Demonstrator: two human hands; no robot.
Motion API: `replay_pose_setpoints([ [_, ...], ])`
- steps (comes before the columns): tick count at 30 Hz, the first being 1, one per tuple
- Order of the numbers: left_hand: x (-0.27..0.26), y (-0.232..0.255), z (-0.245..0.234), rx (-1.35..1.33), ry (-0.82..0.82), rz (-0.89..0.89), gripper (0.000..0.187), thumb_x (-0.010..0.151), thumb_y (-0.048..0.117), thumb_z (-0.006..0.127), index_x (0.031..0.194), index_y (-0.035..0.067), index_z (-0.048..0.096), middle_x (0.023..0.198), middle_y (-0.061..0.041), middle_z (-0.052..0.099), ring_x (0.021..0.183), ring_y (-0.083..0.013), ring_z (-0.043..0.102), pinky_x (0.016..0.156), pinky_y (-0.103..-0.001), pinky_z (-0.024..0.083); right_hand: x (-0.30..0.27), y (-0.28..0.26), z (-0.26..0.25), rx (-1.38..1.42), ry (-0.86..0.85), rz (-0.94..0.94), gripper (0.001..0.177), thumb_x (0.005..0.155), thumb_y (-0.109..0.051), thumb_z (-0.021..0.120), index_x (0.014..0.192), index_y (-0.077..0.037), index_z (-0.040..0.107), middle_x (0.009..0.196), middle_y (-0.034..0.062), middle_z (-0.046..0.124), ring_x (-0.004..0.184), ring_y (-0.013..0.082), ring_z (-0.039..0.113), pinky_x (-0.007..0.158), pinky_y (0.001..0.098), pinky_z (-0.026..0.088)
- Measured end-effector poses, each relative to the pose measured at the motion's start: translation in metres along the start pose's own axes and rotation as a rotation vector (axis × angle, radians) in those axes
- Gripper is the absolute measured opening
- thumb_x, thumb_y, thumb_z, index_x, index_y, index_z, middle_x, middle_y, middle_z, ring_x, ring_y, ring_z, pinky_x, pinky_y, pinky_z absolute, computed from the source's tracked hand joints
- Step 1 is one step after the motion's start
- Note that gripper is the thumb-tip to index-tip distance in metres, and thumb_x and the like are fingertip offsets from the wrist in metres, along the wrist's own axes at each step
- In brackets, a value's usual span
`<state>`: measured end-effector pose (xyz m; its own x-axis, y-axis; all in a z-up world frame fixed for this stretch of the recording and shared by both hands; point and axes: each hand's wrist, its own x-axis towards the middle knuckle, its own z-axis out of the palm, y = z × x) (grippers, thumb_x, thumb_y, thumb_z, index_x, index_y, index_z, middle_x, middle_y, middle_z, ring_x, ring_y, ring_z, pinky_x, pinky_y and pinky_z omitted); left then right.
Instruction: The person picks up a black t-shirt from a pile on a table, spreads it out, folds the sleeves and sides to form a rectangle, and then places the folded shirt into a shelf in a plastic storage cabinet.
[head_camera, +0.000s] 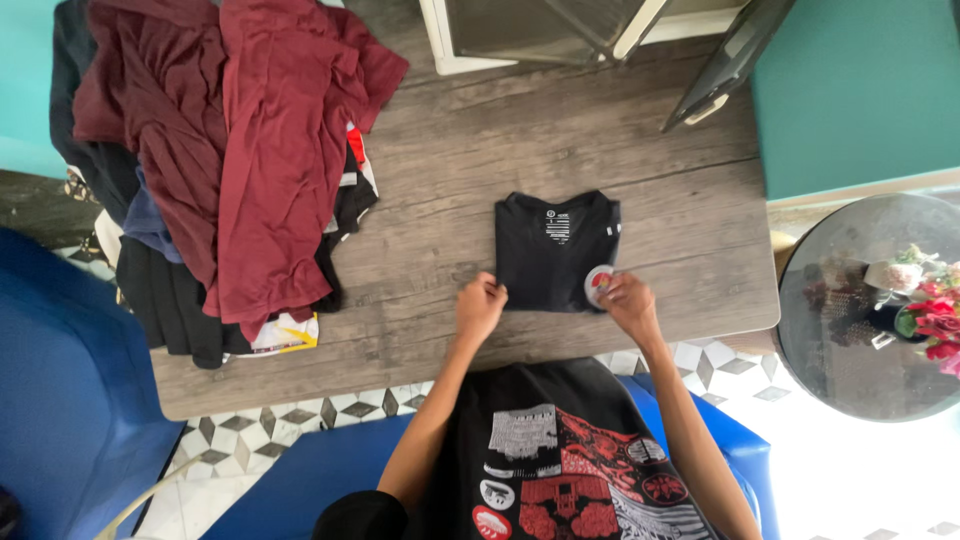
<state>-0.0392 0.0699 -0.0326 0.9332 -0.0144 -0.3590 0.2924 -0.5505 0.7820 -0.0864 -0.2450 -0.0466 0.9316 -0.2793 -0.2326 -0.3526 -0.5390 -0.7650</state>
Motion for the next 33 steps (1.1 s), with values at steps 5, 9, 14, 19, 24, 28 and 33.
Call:
replay_pose_setpoints([
  [5, -0.003, -0.02, -0.019, -0.14, -0.002, 0.022, 0.024, 0.084, 0.018, 0.08, 0.1, 0.003, 0.071, 0.086, -0.01, 0.077, 0.073, -0.0218, 0.074, 0.067, -0.035, 0.058, -0.033, -0.017, 0.003, 0.153, -0.045, 0.258, 0.022, 0.088, -0.02, 0.081, 0.09, -0.003, 0.068, 0.073, 0.0061, 0.073, 0.063, 0.0184, 0.068, 0.059, 0.0329, 0.051],
  [9, -0.015, -0.001, -0.027, -0.093, 0.021, 0.042, 0.029, 0.088, 0.016, 0.075, 0.112, 0.004, 0.066, 0.096, -0.011, 0.076, 0.08, -0.0235, 0.074, 0.074, -0.036, 0.058, -0.039, -0.087, -0.012, -0.201, 0.136, 0.071, 0.029, 0.085, -0.021, 0.082, 0.102, -0.003, 0.068, 0.098, 0.0135, 0.073, 0.09, 0.0292, 0.07, 0.082, 0.0408, 0.053],
  [14, -0.044, 0.033, -0.034, 0.274, 0.187, 0.412, 0.039, 0.098, 0.014, 0.065, 0.135, 0.004, 0.056, 0.141, -0.016, 0.058, 0.129, -0.035, 0.057, 0.106, -0.047, 0.045, -0.012, -0.166, 0.006, -0.212, 0.081, -0.504, 0.045, 0.09, -0.014, 0.075, 0.131, -0.001, 0.061, 0.144, 0.0219, 0.053, 0.135, 0.0425, 0.049, 0.114, 0.0508, 0.04],
  [19, -0.058, 0.02, -0.018, 0.567, -0.104, 0.667, 0.07, 0.1, 0.039, 0.059, 0.15, -0.004, 0.038, 0.163, -0.024, 0.031, 0.154, -0.0409, 0.027, 0.123, -0.059, 0.022, 0.03, -0.177, 0.085, -0.52, -0.194, -0.745, 0.066, 0.105, -0.032, 0.053, 0.157, 0.002, 0.034, 0.167, 0.0202, 0.026, 0.155, 0.0424, 0.022, 0.126, 0.0535, 0.02],
  [24, -0.057, -0.003, -0.018, 0.682, -0.109, 0.673, 0.075, 0.101, 0.049, 0.055, 0.16, 0.009, 0.032, 0.167, -0.021, 0.024, 0.154, -0.0389, 0.023, 0.121, -0.067, 0.014, 0.051, -0.152, 0.126, -0.737, -0.274, -0.693, 0.074, 0.105, -0.043, 0.042, 0.163, -0.003, 0.02, 0.171, 0.0141, 0.012, 0.156, 0.0412, 0.011, 0.124, 0.0577, 0.014],
  [28, -0.057, -0.004, -0.021, 0.662, -0.143, 0.678, 0.077, 0.099, 0.051, 0.055, 0.16, 0.011, 0.03, 0.167, -0.021, 0.022, 0.154, -0.0391, 0.023, 0.12, -0.069, 0.013, 0.052, -0.153, 0.127, -0.71, -0.292, -0.674, 0.073, 0.106, -0.044, 0.042, 0.163, -0.005, 0.018, 0.171, 0.0133, 0.012, 0.155, 0.0423, 0.01, 0.124, 0.0591, 0.013],
  [33, -0.057, 0.012, -0.032, 0.482, -0.137, 0.634, 0.068, 0.101, 0.043, 0.057, 0.157, 0.009, 0.038, 0.168, -0.018, 0.024, 0.154, -0.0383, 0.026, 0.121, -0.066, 0.014, 0.046, -0.175, 0.083, -0.331, -0.176, -0.659, 0.065, 0.1, -0.024, 0.059, 0.157, -0.003, 0.035, 0.162, 0.0197, 0.035, 0.149, 0.0462, 0.028, 0.122, 0.0559, 0.023],
])
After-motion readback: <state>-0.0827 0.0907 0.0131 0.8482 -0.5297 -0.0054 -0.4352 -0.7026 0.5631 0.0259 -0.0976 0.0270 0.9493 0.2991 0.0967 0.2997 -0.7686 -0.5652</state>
